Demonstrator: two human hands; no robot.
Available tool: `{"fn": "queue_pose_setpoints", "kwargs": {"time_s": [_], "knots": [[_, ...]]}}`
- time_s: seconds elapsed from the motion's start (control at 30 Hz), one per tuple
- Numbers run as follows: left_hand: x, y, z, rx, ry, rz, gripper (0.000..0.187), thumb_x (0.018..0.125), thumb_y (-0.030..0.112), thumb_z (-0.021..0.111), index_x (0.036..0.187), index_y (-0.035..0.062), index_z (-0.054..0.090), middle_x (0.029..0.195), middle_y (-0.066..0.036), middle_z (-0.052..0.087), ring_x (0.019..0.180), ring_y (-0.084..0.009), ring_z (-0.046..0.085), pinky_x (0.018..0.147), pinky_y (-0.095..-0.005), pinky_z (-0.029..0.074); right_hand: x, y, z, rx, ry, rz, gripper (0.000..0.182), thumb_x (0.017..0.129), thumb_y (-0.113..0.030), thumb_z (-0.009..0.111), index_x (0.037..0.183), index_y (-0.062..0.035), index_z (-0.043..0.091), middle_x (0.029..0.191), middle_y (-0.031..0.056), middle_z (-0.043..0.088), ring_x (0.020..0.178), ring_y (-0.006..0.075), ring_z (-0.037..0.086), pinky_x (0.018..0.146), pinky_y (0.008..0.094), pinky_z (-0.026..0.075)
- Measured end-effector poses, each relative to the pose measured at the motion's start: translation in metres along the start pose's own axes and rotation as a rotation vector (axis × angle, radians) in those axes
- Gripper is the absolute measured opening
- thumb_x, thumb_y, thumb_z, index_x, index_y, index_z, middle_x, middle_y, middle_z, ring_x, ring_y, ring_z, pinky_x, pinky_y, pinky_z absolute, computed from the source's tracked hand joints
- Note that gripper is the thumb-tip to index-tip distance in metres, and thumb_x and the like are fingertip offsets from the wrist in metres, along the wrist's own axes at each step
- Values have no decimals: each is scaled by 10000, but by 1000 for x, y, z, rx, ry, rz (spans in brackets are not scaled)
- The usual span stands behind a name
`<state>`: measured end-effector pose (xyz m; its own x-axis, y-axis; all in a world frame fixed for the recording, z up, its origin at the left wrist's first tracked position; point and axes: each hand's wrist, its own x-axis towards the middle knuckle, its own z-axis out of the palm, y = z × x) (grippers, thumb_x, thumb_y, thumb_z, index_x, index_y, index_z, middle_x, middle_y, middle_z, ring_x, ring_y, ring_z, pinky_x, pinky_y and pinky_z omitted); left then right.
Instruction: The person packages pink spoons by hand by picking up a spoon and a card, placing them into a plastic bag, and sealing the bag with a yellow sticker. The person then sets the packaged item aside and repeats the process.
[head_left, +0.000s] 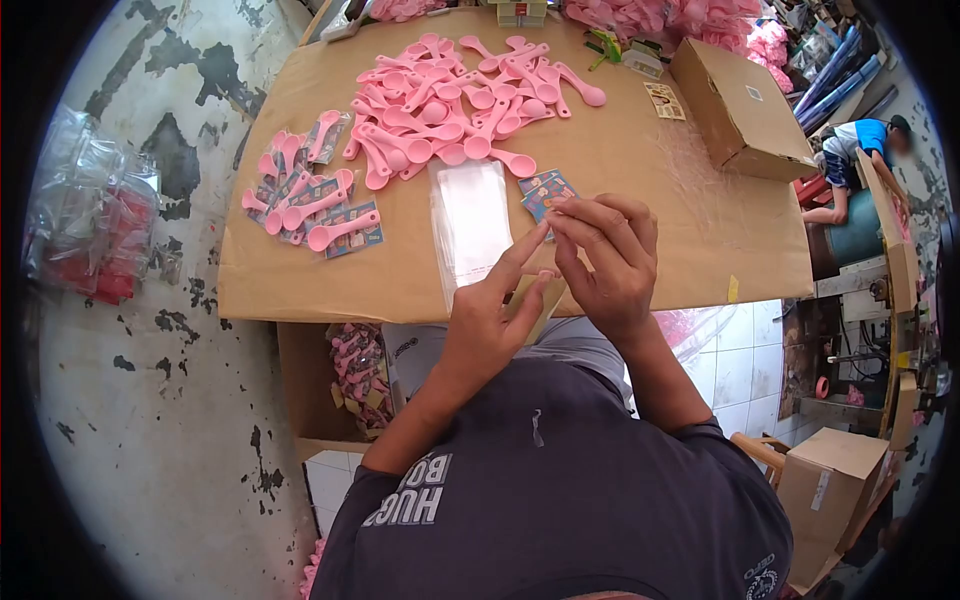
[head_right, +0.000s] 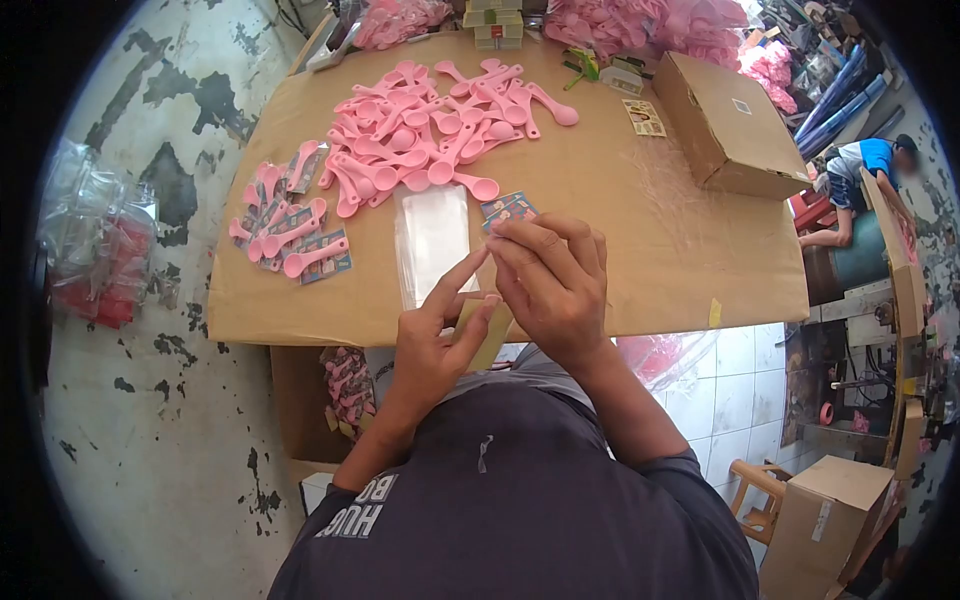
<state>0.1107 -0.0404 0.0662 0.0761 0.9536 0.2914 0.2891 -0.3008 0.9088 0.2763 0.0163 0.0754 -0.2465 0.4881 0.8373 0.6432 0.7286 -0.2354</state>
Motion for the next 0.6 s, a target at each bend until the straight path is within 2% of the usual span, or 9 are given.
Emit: {"fn": "queue_pose_setpoints", "kwargs": {"time_s": [0.1,0.2,0.27,0.3,0.37,0.4,0.43,0.5,0.6], "knots": [[-3,-7,3,-20,-23,36,575,946,77,669,1499,92,511,891,-144,760,544,-126,498,561,-300,441,3,3,-1,-1,-10,8,263,727,6,784,980,-44,729,1100,46,706,996,260,646,885,389,487],[-5,-5,-2,-57,-105,18,608,951,91,672,1524,100,469,882,-133,772,519,-118,500,550,-290,435,5,11,0,200,23,126,231,766,36,751,981,-27,694,1088,80,699,1020,250,653,905,377,498],[-4,8,-12,-27,-249,-179,604,994,93,652,1546,65,408,938,-138,782,745,-60,685,647,-225,512,7,20,-3,519,165,459,194,818,47,713,997,-12,669,1087,117,692,1058,236,655,934,361,506],[-6,6,-12,-29,-244,-180,604,994,93,652,1546,65,408,938,-138,782,745,-60,685,647,-225,512,8,22,-5,521,160,455,194,818,47,713,997,-12,669,1087,117,692,1058,236,655,934,361,506],[-8,1,-11,-224,-123,-247,615,981,128,659,1547,117,421,884,-117,785,551,-62,581,510,-251,430,12,24,-12,642,193,506,160,854,27,699,1005,-4,658,1118,137,690,1097,219,646,954,342,502],[-8,2,-12,-228,-119,-246,615,981,128,659,1547,117,421,884,-117,785,551,-62,581,510,-251,430,14,22,-18,496,85,406,181,839,28,707,1013,-15,683,1151,143,685,1096,246,649,961,360,502],[-7,4,-14,-288,-104,-259,605,988,134,654,1547,123,422,887,-116,786,576,-66,612,511,-243,446,15,16,-20,496,80,402,181,839,28,707,1013,-15,683,1151,143,685,1096,246,649,961,360,502],[-8,4,-15,-353,-86,-273,595,996,140,648,1546,128,423,889,-116,787,601,-69,644,511,-236,461,16,2,-19,336,-88,207,205,826,24,722,1021,-39,715,1184,133,682,1104,266,644,954,371,502],[-9,2,-13,-368,-73,-234,597,1000,138,639,1553,136,414,889,-115,785,630,-99,684,525,-239,502,12,-7,-8,282,-116,168,208,817,-13,769,1015,-72,745,1230,110,674,1143,277,612,934,388,502]]}}
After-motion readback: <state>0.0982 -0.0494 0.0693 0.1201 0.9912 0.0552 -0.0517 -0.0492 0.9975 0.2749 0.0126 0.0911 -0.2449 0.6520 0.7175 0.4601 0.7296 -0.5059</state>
